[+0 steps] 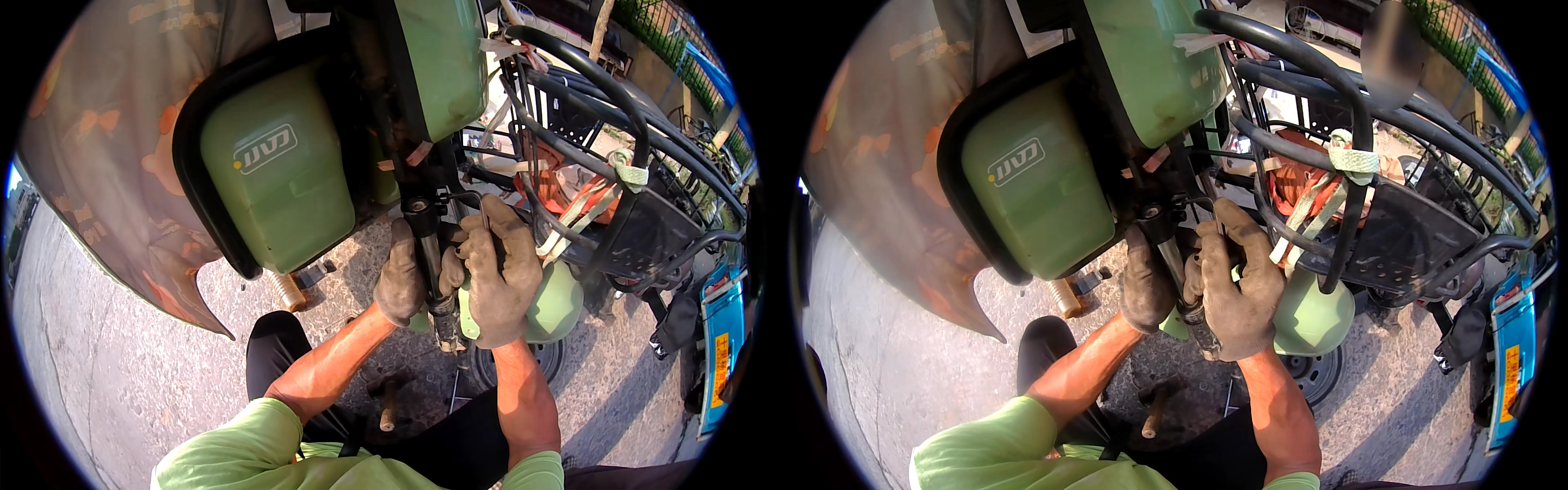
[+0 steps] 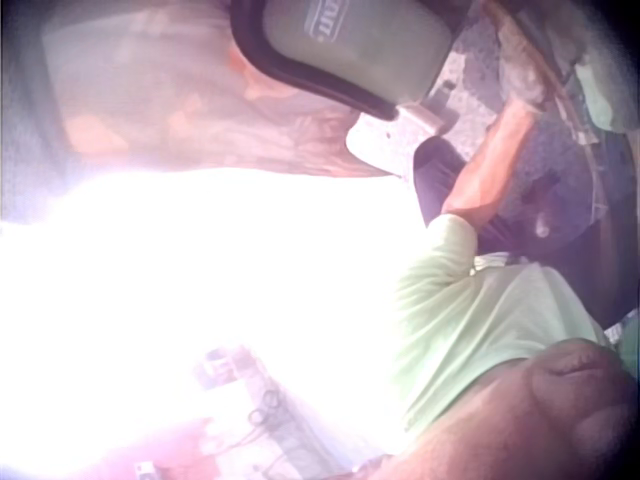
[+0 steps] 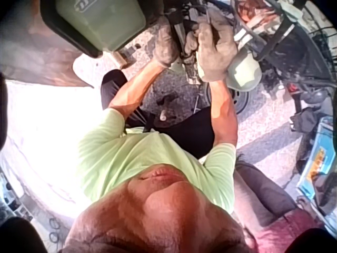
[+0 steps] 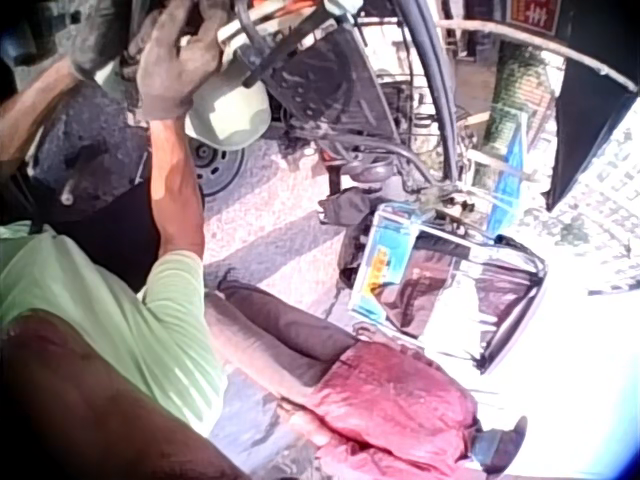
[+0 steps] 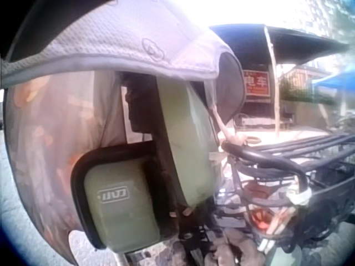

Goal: The person kneels beside a green scooter and uses a wrench to tighten or adjust a bolt on the front fork assembly. They repeatedly reposition the tool and apply force to the fastener throughout the clip.

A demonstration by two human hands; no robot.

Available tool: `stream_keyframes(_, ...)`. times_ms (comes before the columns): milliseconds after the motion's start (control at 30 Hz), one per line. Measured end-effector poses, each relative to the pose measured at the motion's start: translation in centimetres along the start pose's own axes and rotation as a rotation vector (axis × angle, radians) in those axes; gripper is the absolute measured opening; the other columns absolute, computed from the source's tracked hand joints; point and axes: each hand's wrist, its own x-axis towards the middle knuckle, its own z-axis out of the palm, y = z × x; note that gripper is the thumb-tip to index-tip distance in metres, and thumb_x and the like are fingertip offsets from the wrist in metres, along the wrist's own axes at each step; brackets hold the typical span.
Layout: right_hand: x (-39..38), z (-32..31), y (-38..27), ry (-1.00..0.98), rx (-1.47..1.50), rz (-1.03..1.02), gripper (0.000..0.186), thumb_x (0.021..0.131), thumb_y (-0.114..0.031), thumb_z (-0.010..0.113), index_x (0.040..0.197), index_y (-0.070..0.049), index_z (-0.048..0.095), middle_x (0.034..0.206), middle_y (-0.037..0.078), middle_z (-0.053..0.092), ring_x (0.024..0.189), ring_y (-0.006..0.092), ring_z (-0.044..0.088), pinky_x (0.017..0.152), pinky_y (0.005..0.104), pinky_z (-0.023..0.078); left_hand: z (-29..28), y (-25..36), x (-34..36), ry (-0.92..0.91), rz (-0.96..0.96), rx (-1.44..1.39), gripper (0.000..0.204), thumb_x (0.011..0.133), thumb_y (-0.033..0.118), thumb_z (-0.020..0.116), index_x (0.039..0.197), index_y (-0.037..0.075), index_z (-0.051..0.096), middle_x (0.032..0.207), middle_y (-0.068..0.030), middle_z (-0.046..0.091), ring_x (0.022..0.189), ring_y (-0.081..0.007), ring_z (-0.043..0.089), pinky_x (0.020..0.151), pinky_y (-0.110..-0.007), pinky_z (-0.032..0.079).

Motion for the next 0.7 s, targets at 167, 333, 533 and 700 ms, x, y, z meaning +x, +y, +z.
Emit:
stream_keyframes(167,0.0,0.1,-0.3,0.004,0.010,0.058,0.031,0.096,0.003,0.054,0.127,0.007,0.052,0.083,0.010,0.058,0.055,0.0088,0.049,0.048,0.0264,0.044,-0.7,-0.2,-0.1,-0.021,0.009,-0.024,0.087,0.093,0.077,0.025,0.120,0.000,0.057,0.096,-0.0107,0.068,0.077,-0.0184,0.065,0.067,-0.029,0.051)
stream_keyframes(333,-0.1,-0.3,0.5,-0.005,0.037,0.064,0.034,0.095,0.005,0.052,0.129,0.007,0.050,0.092,0.011,0.058,0.059,0.0097,0.050,0.049,0.0271,0.045,-1.5,-0.3,0.1,-0.116,0.002,0.004,0.091,0.091,0.079,0.026,0.121,-0.001,0.056,0.094,-0.0109,0.067,0.073,-0.0169,0.064,0.064,-0.027,0.050)
stream_keyframes(533,-0.4,-0.5,1.1,-0.006,0.018,0.060,0.035,0.096,0.006,0.051,0.131,0.007,0.048,0.096,0.010,0.057,0.060,0.0104,0.051,0.050,0.0272,0.046,-0.1,-0.3,0.0,0.001,0.020,-0.009,0.092,0.091,0.079,0.023,0.118,-0.001,0.059,0.079,-0.0060,0.065,0.065,-0.0132,0.058,0.058,-0.024,0.045)
stream_keyframes(700,-0.2,-0.9,1.3,-0.011,0.033,0.088,0.035,0.096,0.005,0.050,0.131,0.004,0.049,0.098,0.009,0.055,0.059,0.0109,0.051,0.049,0.0279,0.046,-1.7,-0.8,0.2,-0.111,-0.019,0.034,0.100,0.086,0.085,0.026,0.122,-0.003,0.058,0.075,-0.0070,0.064,0.060,-0.0132,0.057,0.053,-0.023,0.043)
